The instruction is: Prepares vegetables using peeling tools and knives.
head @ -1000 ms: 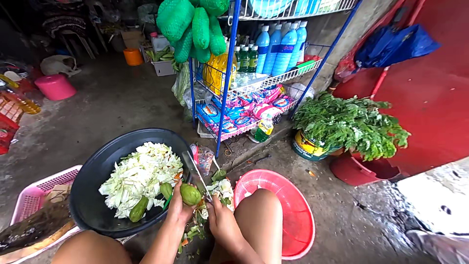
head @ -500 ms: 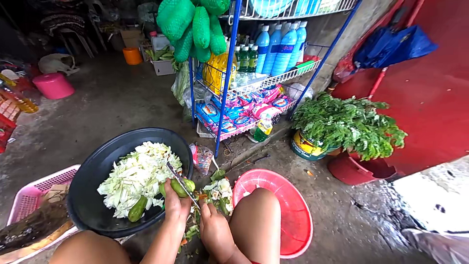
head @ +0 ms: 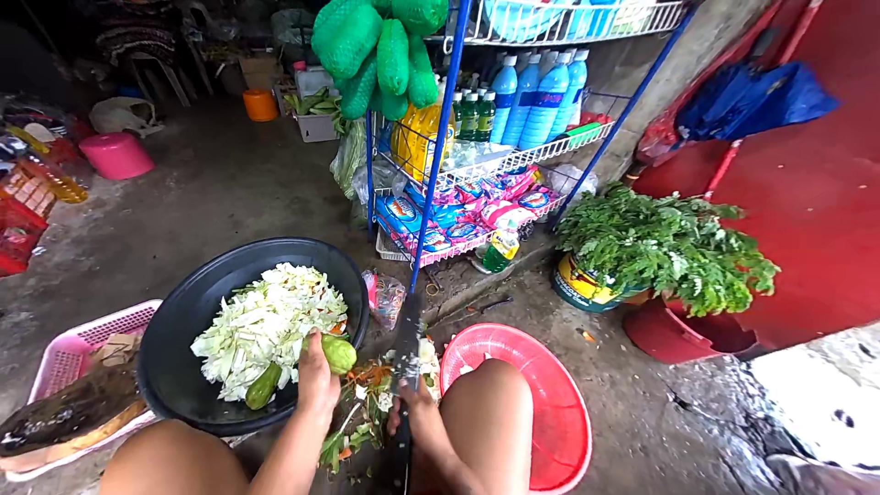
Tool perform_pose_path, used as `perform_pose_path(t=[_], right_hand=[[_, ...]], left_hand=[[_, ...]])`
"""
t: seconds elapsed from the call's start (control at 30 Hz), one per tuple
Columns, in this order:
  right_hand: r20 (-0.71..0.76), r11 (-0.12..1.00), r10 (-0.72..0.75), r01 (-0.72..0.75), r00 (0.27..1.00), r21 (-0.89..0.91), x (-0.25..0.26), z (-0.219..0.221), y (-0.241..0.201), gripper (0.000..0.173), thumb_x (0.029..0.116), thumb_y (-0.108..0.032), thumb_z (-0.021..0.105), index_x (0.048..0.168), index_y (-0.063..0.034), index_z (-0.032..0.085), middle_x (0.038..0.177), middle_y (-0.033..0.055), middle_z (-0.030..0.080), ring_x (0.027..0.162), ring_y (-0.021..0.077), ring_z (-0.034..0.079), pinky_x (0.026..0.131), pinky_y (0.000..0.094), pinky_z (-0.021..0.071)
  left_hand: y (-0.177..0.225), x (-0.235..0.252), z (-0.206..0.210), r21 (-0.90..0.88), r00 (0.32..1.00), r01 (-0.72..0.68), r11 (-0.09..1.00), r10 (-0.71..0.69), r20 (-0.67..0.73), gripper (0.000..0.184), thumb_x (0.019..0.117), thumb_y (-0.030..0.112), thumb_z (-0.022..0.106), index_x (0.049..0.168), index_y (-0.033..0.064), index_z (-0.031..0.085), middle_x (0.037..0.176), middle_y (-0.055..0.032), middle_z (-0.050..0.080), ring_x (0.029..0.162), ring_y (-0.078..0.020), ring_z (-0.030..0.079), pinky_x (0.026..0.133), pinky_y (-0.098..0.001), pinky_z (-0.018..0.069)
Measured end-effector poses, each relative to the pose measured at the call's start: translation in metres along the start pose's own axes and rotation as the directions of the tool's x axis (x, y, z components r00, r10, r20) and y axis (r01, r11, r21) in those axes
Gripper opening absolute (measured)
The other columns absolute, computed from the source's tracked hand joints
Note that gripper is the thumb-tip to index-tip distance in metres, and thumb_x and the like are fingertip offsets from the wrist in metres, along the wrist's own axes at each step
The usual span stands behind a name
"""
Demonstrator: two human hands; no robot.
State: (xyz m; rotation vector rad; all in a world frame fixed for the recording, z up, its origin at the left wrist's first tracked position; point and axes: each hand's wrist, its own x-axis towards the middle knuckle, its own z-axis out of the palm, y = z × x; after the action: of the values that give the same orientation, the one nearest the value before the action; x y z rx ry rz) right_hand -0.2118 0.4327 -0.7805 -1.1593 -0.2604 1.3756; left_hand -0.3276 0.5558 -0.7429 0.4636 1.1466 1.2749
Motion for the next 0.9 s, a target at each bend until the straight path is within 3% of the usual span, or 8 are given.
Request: perform_pose_path(t=[0.07, 0.13, 0.2, 0.23, 0.3, 0.4, 0.63, 0.9], right_hand=[[-0.045, 0.925, 0.239, -0.213, 0.97, 0.315, 0.016, -0.018, -0.005, 0.02, 0.114, -0.025, 0.032, 0.118, -0.0094, 0.044, 0.064, 0.003, 0.049, 0.045, 0.0136, 0.052, 0.043, 0.0296, 0.0509], [-0.021, 0.914, 0.329, -0.313, 0.944, 0.258, 0.028, -0.035, -0.002, 0.026, 0.112, -0.026, 0.034, 0.103, -0.0072, 0.049, 0.06, 0.0021, 0.051, 0.043, 0.011, 0.052, 0.04, 0.0249, 0.0497], [-0.07, 0.88, 0.155, -0.17, 0.985, -0.445, 0.034, -0.039, 0.0, 0.025, 0.1127, -0.018, 0.039, 0.132, -0.0062, 0.049, 0.076, 0.0079, 0.057, 0.058, 0.0145, 0.058, 0.056, 0.0284, 0.0536], [-0.067, 0.666, 0.051, -0.084, 0.996, -0.741, 0.038, -0.035, 0.001, 0.039, 0.1107, -0.021, 0.044, 0.146, -0.0049, 0.046, 0.097, 0.0162, 0.067, 0.08, 0.0239, 0.068, 0.076, 0.0404, 0.0586], [0.006, 0.358, -0.07, 0.031, 0.998, -0.933, 0.043, -0.02, 0.004, 0.053, 0.1104, -0.031, 0.044, 0.155, -0.003, 0.038, 0.119, 0.0246, 0.068, 0.107, 0.0376, 0.07, 0.097, 0.057, 0.054], [0.143, 0.12, -0.095, 0.154, 0.985, -0.981, 0.059, 0.022, -0.013, 0.054, 0.1105, -0.035, 0.039, 0.157, -0.0072, 0.038, 0.141, 0.0249, 0.058, 0.123, 0.0404, 0.064, 0.104, 0.0578, 0.0512], [0.26, -0.321, 0.032, 0.256, 0.965, -0.912, 0.161, 0.149, -0.017, 0.056, 0.1058, -0.027, 0.052, 0.16, -0.0185, 0.039, 0.149, 0.0267, 0.05, 0.129, 0.0457, 0.057, 0.104, 0.0606, 0.0485], [0.229, -0.585, 0.085, 0.235, 0.97, -0.777, 0.232, 0.177, 0.014, 0.064, 0.0951, -0.014, 0.065, 0.156, -0.0113, 0.044, 0.153, 0.0301, 0.044, 0.138, 0.0501, 0.046, 0.108, 0.0668, 0.0399]], left_hand=[[0.022, 0.013, -0.02, 0.007, 0.989, 0.151, 0.989, -0.151, 0.005, 0.053, 0.1089, 0.048, 0.044, 0.14, 0.0052, 0.047, 0.117, -0.0186, 0.063, 0.101, -0.0282, 0.065, 0.086, -0.0475, 0.0572], [0.05, 0.023, -0.042, -0.01, 0.961, 0.275, 0.961, -0.275, 0.036, 0.058, 0.1068, 0.05, 0.044, 0.146, 0.0077, 0.042, 0.131, -0.0207, 0.06, 0.113, -0.0334, 0.064, 0.092, -0.0522, 0.056], [0.078, 0.031, -0.058, 0.009, 0.968, 0.243, 0.97, -0.243, 0.058, 0.045, 0.1052, 0.037, 0.044, 0.138, 0.0059, 0.046, 0.124, -0.0197, 0.062, 0.106, -0.0321, 0.066, 0.087, -0.0502, 0.0575], [0.092, 0.035, -0.065, 0.039, 0.977, 0.204, 0.978, -0.206, 0.061, 0.04, 0.1051, 0.033, 0.043, 0.134, 0.0055, 0.048, 0.12, -0.0182, 0.063, 0.103, -0.0298, 0.067, 0.085, -0.0481, 0.058], [0.119, 0.044, -0.081, 0.103, 0.989, 0.14, 0.985, -0.144, 0.035, 0.037, 0.1068, 0.029, 0.045, 0.136, 0.006, 0.048, 0.121, -0.0162, 0.063, 0.104, -0.027, 0.067, 0.087, -0.0455, 0.0583], [0.145, 0.068, -0.102, 0.092, 0.998, 0.063, 0.994, -0.06, -0.027, 0.038, 0.1067, 0.03, 0.05, 0.138, 0.0079, 0.05, 0.124, -0.0141, 0.064, 0.107, -0.0252, 0.067, 0.089, -0.0438, 0.0586], [0.153, 0.093, -0.138, -0.129, 0.979, 0.026, 0.991, -0.051, -0.197, 0.038, 0.1057, 0.031, 0.053, 0.138, 0.0109, 0.05, 0.127, -0.0143, 0.061, 0.111, -0.0267, 0.065, 0.089, -0.047, 0.0577], [0.168, 0.1, -0.152, -0.187, 0.983, -0.033, 0.982, -0.002, -0.186, 0.028, 0.1073, 0.03, 0.05, 0.129, 0.0117, 0.054, 0.112, -0.0116, 0.065, 0.097, -0.0234, 0.068, 0.081, -0.0431, 0.0597]])
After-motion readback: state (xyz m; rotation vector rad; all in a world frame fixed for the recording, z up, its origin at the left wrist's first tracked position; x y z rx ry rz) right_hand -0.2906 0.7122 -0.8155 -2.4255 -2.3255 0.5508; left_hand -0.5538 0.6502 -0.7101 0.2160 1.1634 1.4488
